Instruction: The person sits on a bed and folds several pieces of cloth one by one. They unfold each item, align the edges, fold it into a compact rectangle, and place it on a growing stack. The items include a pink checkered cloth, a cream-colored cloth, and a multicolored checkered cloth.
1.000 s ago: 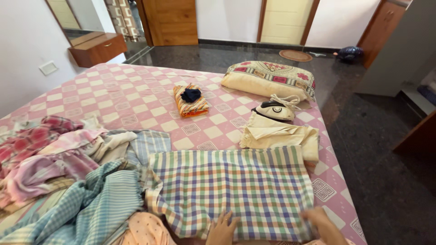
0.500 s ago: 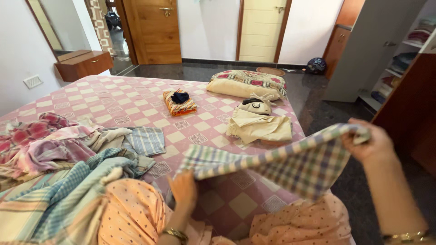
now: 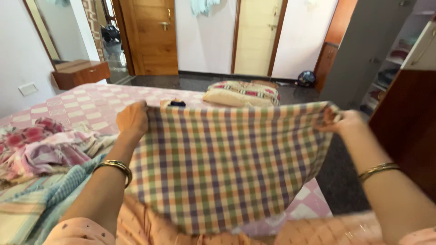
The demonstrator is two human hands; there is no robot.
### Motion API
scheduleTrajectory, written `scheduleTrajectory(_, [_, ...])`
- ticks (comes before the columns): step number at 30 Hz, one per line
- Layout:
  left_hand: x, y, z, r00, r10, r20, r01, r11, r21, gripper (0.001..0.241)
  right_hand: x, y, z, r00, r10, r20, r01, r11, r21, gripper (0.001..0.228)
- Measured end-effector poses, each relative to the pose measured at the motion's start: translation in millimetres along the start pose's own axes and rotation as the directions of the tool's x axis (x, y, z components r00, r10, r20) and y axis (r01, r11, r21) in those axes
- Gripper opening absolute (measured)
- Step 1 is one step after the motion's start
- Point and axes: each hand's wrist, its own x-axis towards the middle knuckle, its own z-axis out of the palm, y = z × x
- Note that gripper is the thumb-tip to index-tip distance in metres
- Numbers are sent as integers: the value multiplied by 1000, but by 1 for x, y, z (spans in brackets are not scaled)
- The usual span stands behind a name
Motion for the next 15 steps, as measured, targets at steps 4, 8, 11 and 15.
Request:
scheduleTrajectory(4, [33, -5, -9, 971, 113, -212, -88, 988, 124, 16, 38, 21, 39, 972, -84, 219, 125, 976, -180, 21])
scheduleTrajectory(8, [71, 11, -9, 837, 360, -411, -287, 930, 230, 15, 51, -11, 35, 929, -176, 325, 269, 925, -268, 21])
scheduleTrajectory(11, [70, -1, -7, 864, 400, -306, -361, 916, 176, 27, 34, -35, 10, 927, -234, 293, 334, 872, -359, 32])
scheduleTrajectory(15, [8, -46, 33, 839, 543, -39, -539, 839, 71, 6, 17, -40, -66, 876, -235, 420, 459, 671, -582, 49])
